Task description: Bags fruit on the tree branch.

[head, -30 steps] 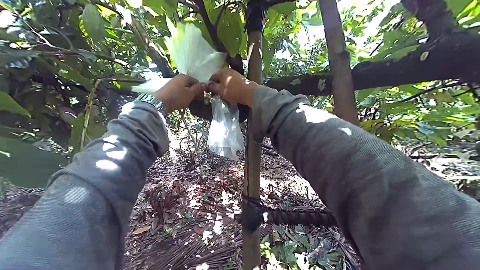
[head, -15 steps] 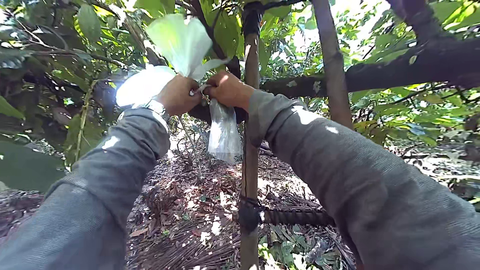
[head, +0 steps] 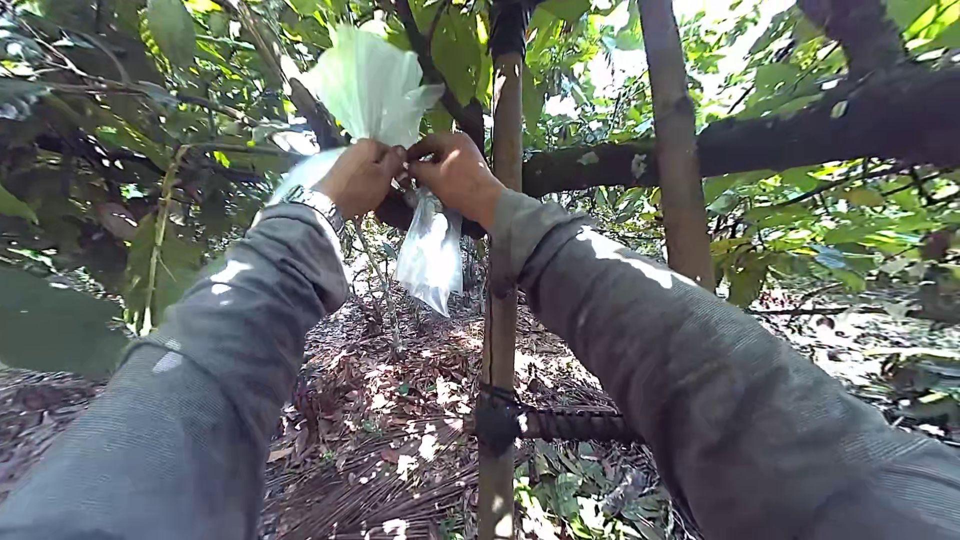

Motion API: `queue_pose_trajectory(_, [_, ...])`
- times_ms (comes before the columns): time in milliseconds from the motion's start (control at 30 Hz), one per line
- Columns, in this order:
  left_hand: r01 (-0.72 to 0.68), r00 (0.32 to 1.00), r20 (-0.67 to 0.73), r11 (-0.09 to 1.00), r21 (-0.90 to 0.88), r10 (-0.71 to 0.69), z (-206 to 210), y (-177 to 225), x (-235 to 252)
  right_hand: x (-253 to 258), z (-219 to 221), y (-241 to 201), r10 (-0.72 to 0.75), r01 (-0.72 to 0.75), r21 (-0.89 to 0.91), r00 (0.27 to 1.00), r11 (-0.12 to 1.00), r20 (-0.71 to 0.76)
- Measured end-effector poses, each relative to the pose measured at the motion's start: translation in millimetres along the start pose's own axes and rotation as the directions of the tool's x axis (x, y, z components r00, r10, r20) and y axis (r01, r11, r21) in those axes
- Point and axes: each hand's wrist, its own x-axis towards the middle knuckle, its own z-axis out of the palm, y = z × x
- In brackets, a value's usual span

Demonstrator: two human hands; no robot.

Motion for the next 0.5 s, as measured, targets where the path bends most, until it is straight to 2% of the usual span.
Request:
queue_pose_trajectory(167, [0.027, 0.999, -0.033, 0.963, -0.269, -0.037, 5.8, -9.9, 2.7, -3.2, 4.6, 3.9, -0.037, 0.034, 0.228, 0.999, 0.973, 0.008])
queue_pose_trajectory(267, [0.121, 0.992, 0.019, 0.907, -0.402, -0.124, 5.2, -4.6, -1.6, -1.2, 9.1, 10.2, -0.046, 0.057, 0.306, 0.998, 0.950, -0.041])
queue_pose_trajectory(400, [0.115, 0.991, 0.106, 0.914, -0.388, -0.080, -0.6, -13.1, -4.6, -5.3, 10.1, 11.3, -0.053, 0.061, 0.241, 0.998, 0.968, -0.038])
queue_pose_trajectory(500, [0.267, 0.964, 0.154, 0.814, -0.516, -0.218, -1.5, -8.9, -2.4, -9.4, 10.7, 11.3, -0.116, 0.120, 0.110, 0.992, 0.987, -0.045])
